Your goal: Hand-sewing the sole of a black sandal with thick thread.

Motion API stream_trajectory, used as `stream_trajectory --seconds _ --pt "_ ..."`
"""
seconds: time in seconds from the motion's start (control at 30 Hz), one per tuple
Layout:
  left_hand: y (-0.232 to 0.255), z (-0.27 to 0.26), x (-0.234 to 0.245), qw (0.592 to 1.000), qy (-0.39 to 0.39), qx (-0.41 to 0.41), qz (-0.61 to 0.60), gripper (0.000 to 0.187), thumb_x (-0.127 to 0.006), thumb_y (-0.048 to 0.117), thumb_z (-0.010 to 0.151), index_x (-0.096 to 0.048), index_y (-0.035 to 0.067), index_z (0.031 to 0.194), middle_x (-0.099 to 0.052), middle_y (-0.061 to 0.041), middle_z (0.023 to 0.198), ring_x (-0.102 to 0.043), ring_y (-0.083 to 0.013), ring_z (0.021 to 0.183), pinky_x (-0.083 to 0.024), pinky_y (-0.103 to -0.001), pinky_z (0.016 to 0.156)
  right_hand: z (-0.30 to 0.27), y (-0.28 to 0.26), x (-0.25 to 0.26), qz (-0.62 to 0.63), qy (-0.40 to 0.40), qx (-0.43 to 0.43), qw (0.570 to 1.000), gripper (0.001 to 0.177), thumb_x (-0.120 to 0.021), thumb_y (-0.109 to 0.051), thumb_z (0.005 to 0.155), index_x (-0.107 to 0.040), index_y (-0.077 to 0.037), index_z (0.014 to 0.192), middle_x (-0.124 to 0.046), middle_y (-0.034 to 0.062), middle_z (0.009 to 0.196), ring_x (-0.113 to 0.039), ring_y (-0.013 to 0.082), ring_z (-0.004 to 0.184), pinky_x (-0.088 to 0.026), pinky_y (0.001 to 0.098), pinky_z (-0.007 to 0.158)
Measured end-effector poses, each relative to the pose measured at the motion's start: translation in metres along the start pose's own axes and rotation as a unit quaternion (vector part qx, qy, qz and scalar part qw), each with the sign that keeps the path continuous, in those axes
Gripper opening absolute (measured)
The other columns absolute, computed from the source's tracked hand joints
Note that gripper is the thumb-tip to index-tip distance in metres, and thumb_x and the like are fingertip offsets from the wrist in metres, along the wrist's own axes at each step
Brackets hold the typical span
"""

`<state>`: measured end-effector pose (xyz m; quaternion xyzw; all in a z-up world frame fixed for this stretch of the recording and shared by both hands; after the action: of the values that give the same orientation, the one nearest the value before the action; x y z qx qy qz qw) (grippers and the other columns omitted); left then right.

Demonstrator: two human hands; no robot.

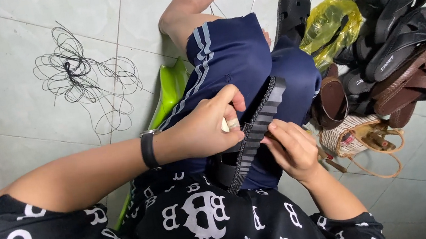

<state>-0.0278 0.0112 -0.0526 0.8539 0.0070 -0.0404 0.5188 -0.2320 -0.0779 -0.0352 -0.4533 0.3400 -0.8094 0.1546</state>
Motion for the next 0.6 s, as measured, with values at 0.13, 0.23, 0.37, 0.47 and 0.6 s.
stream_trajectory --seconds 0.13,0.23,0.37,0.47,0.6 --pt "0.006 -0.006 0.003 0.999 -0.036 0.017 -0.021 0.045 -0.070 0.012 0.073 -0.044 0.013 0.110 -0.069 -0.006 0.071 -0.061 -0.0185 0.057 -0.048 -0.025 0.048 0.006 -0.004 0.009 0.052 -0.007 -0.037 0.998 0.034 -0.073 0.009 0.072 -0.066 0.013 0.105 -0.067 0.0286 0.089 -0.065 0.0375 0.063 -0.051 0.0399 0.050" --pt "0.006 -0.007 0.003 0.999 -0.029 0.015 -0.041 0.046 -0.068 0.011 0.075 -0.044 0.014 0.114 -0.068 -0.005 0.072 -0.060 -0.0154 0.056 -0.047 -0.024 0.048 0.008 0.002 0.016 0.117 -0.036 -0.066 0.990 0.031 -0.070 0.009 0.075 -0.066 0.012 0.105 -0.069 0.0268 0.089 -0.067 0.0365 0.066 -0.053 0.0397 0.053" --pt "0.017 -0.008 0.000 0.998 -0.014 -0.035 -0.046 0.045 -0.066 0.006 0.077 -0.043 0.010 0.116 -0.068 -0.009 0.073 -0.061 -0.0171 0.055 -0.046 -0.026 0.045 -0.001 0.014 0.020 0.178 -0.091 -0.095 0.975 0.029 -0.065 0.005 0.081 -0.065 0.009 0.109 -0.069 0.0235 0.092 -0.067 0.0360 0.069 -0.053 0.0397 0.054" --pt "0.022 -0.007 -0.002 0.996 0.015 -0.081 -0.032 0.040 -0.062 0.003 0.079 -0.045 0.007 0.115 -0.066 -0.010 0.069 -0.059 -0.0185 0.055 -0.048 -0.027 0.047 0.005 0.014 0.025 0.165 -0.153 -0.120 0.967 0.034 -0.060 0.001 0.085 -0.062 0.004 0.119 -0.067 0.0161 0.087 -0.061 0.0302 0.061 -0.050 0.0346 0.050" --pt "0.019 -0.007 -0.011 0.992 0.042 -0.117 -0.033 0.037 -0.063 0.002 0.080 -0.049 0.005 0.114 -0.066 -0.011 0.069 -0.059 -0.0194 0.054 -0.048 -0.028 0.046 -0.014 0.015 0.029 0.072 -0.184 -0.120 0.973 0.040 -0.054 -0.007 0.090 -0.057 -0.004 0.129 -0.066 0.0116 0.084 -0.059 0.0338 0.054 -0.045 0.0381 0.042"
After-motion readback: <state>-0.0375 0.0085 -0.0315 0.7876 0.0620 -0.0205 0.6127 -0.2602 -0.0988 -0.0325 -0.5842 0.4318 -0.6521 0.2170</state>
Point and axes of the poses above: each hand's wrist, its own z-axis towards the middle knuckle, its own x-axis out of the back of the hand, y = z × x, the point moved 1 cm from there along z, towards the middle knuckle
